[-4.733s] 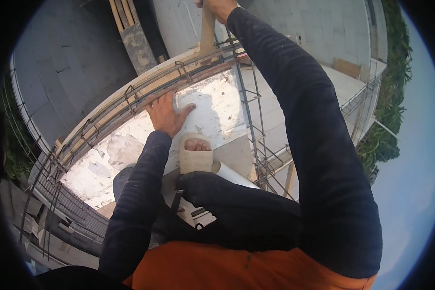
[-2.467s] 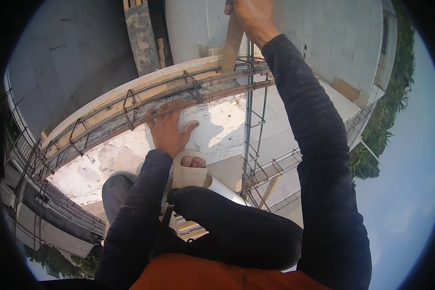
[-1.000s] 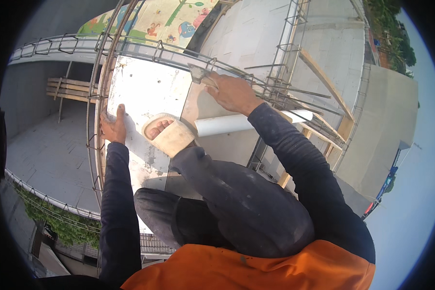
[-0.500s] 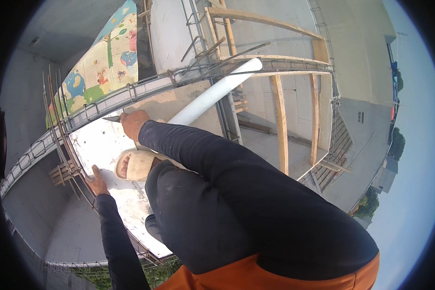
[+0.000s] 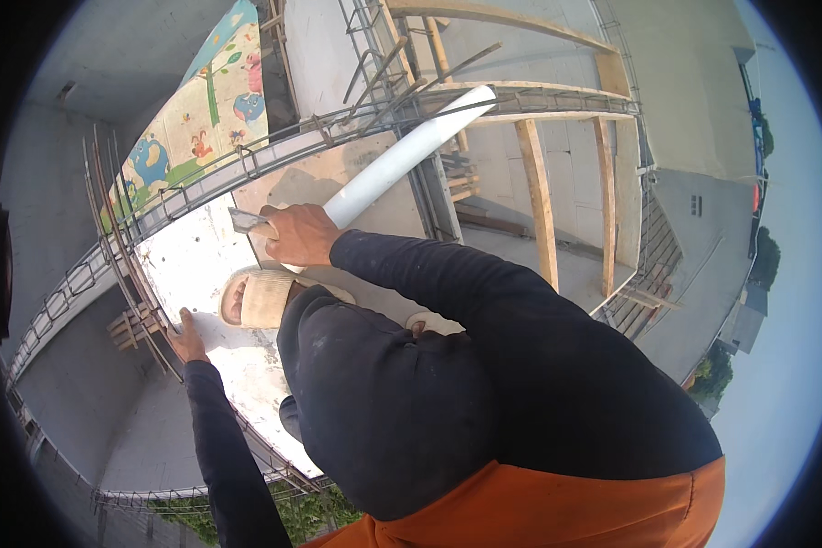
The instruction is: The person positions and secures wooden boards and a PVC pipe segment atop a concrete structure using a hammer.
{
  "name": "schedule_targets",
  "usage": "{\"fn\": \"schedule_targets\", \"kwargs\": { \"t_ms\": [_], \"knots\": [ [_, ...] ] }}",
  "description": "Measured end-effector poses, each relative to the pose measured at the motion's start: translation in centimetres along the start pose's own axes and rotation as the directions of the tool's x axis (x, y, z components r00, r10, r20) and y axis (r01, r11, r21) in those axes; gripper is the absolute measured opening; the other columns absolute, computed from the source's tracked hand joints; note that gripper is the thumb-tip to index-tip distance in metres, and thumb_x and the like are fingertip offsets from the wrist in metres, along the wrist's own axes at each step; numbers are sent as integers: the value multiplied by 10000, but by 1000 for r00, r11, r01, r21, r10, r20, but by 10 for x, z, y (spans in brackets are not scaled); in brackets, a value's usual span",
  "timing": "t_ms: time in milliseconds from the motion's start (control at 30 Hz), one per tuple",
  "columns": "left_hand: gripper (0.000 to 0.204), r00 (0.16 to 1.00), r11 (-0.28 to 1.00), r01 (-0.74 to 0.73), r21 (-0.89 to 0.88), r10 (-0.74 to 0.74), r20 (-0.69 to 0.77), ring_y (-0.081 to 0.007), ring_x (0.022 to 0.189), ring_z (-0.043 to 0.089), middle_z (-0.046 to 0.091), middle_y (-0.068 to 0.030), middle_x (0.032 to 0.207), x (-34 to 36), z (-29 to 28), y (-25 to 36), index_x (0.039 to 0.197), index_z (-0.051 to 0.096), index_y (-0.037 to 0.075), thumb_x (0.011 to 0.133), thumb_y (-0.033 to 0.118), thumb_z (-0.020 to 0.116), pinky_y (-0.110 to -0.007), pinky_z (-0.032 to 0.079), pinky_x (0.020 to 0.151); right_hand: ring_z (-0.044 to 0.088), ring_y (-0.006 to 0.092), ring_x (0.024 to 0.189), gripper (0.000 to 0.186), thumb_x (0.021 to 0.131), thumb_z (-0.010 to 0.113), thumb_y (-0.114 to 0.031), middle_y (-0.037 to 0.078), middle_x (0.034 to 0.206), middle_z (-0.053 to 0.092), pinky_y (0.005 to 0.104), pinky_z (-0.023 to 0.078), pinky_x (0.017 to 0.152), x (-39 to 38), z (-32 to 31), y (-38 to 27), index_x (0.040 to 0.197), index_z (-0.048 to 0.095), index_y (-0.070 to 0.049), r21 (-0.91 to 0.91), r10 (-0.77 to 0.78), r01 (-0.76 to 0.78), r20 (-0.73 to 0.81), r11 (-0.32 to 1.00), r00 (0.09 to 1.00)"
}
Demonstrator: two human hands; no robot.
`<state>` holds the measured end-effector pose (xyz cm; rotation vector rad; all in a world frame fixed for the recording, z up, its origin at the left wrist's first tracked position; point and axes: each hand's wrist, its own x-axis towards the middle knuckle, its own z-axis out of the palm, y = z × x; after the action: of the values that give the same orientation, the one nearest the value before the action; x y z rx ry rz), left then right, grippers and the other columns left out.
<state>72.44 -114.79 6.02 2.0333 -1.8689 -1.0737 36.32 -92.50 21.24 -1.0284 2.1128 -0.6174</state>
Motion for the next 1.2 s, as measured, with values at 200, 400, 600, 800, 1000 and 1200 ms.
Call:
{"fn": "schedule_targets", "kwargs": {
  "t_ms": [200,400,600,800,1000,1200],
  "knots": [
    [914,999,1000,10,10,-11,49,-396,1414,527,500,-326,1532,-8,-2,13,1534,403,-156,992,500,735,-428,425,1180,684,337,1011,391,953,603,-262,171,1137,733,425,531,943,-138,-47,125,1262,647,-26,103,392,-378,-192,920,900],
    [927,1000,999,-17,30,16,20,-398,1409,530,503,-326,1528,-7,-5,5,1533,409,-151,986,525,732,-425,434,1172,685,249,735,262,909,671,-158,154,959,721,397,578,678,-129,-38,240,1088,682,32,440,723,-601,-191,668,664],
    [956,999,999,6,46,-8,43,-390,1392,542,510,-332,1511,-13,0,14,1531,408,-156,969,539,746,-428,433,1173,637,205,597,225,879,780,-133,122,857,687,344,530,510,-109,-49,222,978,674,39,730,836,-576,11,368,548],
    [957,996,997,72,2,-72,59,-407,1436,513,507,-355,1517,-28,1,53,1550,403,-131,961,541,745,-436,410,1192,603,137,607,251,895,823,-193,53,852,689,305,526,532,-112,-48,228,1035,727,-8,662,827,-601,-50,447,561],
    [901,987,985,137,110,-126,-100,-405,1425,500,546,-230,1527,-33,5,18,1592,454,76,947,671,661,-611,292,1202,596,137,633,221,953,781,-209,32,899,671,319,526,570,-106,-36,215,1083,696,-51,619,777,-587,-60,522,627],
    [792,980,997,48,62,-35,-195,-406,1434,444,546,-205,1509,-45,17,19,1568,510,118,970,609,673,-613,158,1225,579,126,625,228,981,747,-234,16,765,596,286,470,529,-118,-46,223,1078,676,-40,500,788,-644,-140,580,600]
  ]
}}
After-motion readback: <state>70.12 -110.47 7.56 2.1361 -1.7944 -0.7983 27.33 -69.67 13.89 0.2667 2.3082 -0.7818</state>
